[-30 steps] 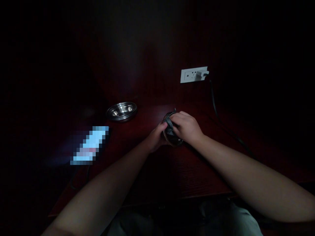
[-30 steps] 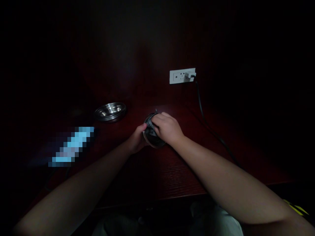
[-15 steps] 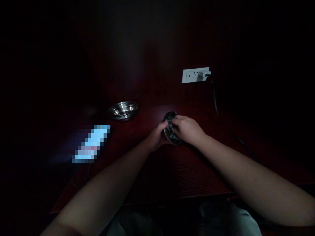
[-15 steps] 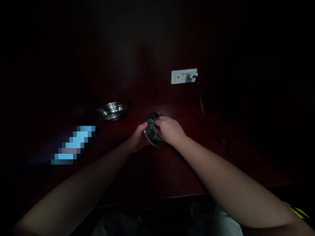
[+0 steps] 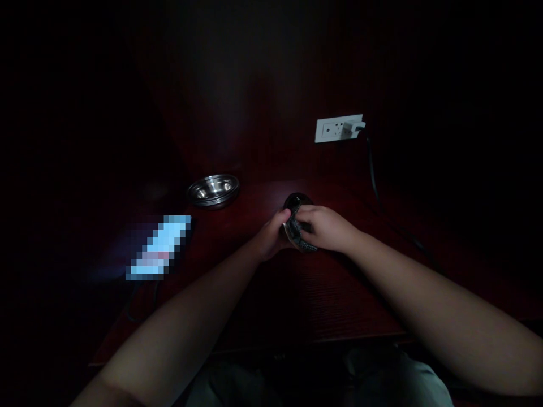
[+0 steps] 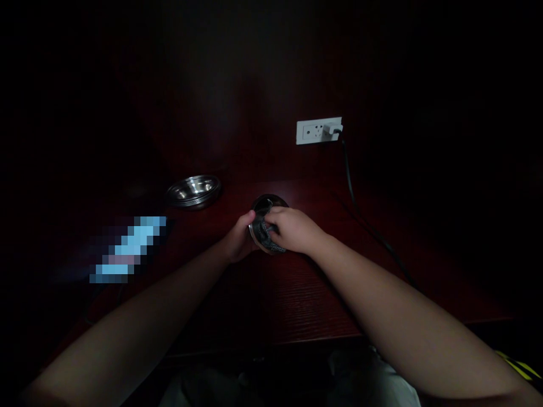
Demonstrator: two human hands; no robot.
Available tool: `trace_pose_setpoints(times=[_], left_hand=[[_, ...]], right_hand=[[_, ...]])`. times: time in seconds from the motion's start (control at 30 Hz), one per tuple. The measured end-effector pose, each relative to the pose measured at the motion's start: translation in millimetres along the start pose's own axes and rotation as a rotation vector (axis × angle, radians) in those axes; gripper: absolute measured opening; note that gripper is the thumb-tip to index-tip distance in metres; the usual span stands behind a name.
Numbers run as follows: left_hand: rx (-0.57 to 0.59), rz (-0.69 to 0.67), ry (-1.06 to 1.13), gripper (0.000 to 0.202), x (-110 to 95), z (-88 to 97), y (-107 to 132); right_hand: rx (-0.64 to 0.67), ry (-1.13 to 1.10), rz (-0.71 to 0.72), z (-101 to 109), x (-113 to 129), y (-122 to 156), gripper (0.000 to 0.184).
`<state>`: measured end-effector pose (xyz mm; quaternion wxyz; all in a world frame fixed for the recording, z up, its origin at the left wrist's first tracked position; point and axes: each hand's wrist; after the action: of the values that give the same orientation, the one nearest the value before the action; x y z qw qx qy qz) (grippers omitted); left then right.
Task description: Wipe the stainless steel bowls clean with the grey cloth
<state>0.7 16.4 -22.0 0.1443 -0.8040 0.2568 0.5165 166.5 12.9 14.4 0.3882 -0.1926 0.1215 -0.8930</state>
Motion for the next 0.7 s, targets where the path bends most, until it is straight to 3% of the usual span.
trace_pose_setpoints(times=[0.27, 0.7], left_hand=[[-0.01, 0.001, -0.008, 0.062, -0.5, -0.4, 1.1], [-0.014, 0.02, -0.012, 0.063, -1.0, -1.4, 1.8]], right_hand=[[-0.122, -0.188, 0.148, -7.3, 2.2, -0.6, 0.013], [-0.198, -0.244, 0.114, -8.4, 3.0, -1.8, 0.014]])
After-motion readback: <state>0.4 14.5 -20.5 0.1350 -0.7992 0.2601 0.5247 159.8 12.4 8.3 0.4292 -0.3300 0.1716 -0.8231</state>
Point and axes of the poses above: each hand's wrist, its own y-axis away from the middle knuckle, its own z-axis out of the back of the hand, x = y × z, and after that the axes turned 1 degree about -y, right-handed
